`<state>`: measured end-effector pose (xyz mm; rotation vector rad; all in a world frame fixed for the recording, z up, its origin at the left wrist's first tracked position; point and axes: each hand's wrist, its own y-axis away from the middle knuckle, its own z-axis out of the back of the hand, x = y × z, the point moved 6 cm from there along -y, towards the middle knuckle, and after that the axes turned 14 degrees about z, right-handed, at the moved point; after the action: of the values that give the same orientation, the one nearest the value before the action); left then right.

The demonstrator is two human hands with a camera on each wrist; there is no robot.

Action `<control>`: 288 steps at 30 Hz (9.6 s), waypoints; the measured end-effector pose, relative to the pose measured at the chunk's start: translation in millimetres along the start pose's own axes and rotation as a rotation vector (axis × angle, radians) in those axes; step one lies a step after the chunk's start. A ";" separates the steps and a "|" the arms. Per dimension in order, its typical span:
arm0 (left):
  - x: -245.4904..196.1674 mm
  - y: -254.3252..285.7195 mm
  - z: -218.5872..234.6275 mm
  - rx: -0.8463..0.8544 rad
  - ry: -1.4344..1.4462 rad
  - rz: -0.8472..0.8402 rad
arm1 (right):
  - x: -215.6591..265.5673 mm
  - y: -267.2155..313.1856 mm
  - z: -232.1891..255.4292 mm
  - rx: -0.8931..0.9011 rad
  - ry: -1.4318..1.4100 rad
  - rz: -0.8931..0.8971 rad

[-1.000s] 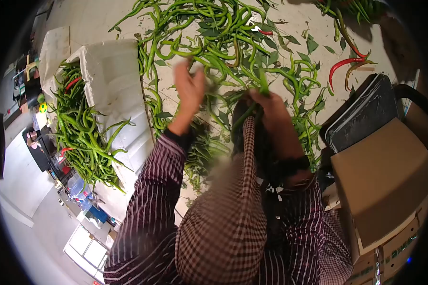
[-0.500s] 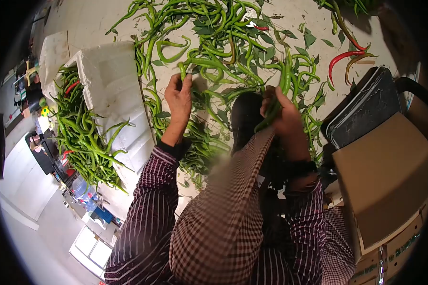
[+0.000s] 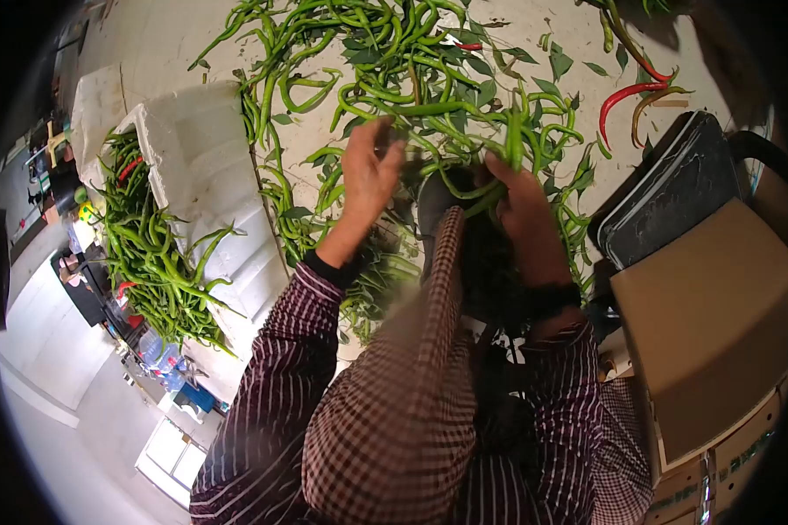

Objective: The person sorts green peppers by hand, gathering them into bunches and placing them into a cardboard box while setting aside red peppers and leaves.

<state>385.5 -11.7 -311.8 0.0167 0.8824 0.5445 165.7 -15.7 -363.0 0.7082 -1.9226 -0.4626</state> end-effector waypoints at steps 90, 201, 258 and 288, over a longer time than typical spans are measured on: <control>-15.8 30.0 -6.5 -0.113 -0.149 -0.129 | 1.8 60.9 27.4 -0.301 -0.086 -0.013; -468.9 231.6 58.9 0.809 0.322 -0.563 | 124.4 276.6 29.2 0.097 -0.641 0.473; -234.3 231.0 -19.8 0.711 0.699 0.173 | 117.5 265.2 32.6 0.017 -0.447 0.476; -226.7 247.4 44.7 0.766 0.405 0.165 | 156.3 281.9 29.6 -0.043 -0.552 0.620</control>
<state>192.8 107.3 -60.2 0.7003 1.4537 0.3370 9.4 95.4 -102.3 -0.0873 -2.4986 -0.3179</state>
